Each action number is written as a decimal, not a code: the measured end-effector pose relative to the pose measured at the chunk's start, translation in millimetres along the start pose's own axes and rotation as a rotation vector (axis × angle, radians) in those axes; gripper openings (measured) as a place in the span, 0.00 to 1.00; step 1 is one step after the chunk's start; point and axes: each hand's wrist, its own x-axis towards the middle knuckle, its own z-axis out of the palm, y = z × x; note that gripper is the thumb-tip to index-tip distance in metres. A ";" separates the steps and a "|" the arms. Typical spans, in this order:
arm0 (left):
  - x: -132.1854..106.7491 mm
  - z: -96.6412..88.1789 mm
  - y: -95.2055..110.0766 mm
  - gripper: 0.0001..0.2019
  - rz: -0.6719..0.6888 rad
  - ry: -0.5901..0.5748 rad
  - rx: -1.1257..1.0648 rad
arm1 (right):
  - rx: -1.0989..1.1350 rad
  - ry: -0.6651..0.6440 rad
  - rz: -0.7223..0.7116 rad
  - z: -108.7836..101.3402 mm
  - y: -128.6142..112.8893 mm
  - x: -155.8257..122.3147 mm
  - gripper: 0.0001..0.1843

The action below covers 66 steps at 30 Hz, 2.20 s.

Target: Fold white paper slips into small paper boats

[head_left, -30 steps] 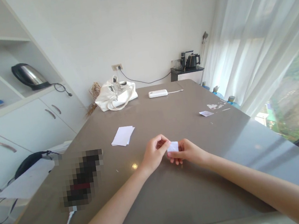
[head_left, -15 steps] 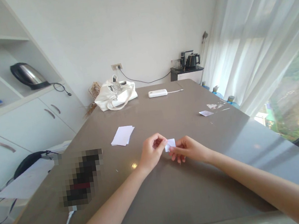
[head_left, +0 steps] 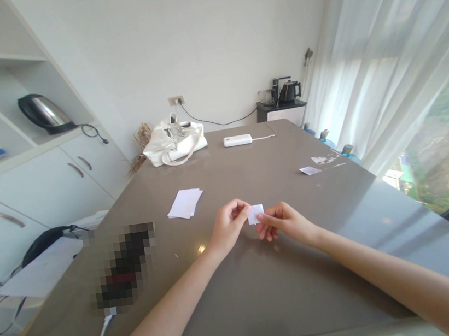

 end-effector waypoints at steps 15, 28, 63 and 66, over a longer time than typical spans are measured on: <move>-1.9 1.7 -5.9 0.17 -0.176 -0.157 -0.282 | -0.002 0.269 -0.174 -5.8 -0.8 2.2 0.17; 0.3 -5.4 -7.7 0.12 -0.012 0.014 -0.136 | -0.002 0.217 -0.127 -17.2 -0.2 2.6 0.21; -1.4 3.7 -8.3 0.14 -0.060 0.060 -0.162 | -0.121 0.386 -0.306 -2.2 1.6 -1.4 0.15; -2.0 4.8 -7.6 0.14 -0.054 0.061 -0.164 | -0.127 0.405 -0.318 -1.7 2.5 -0.8 0.14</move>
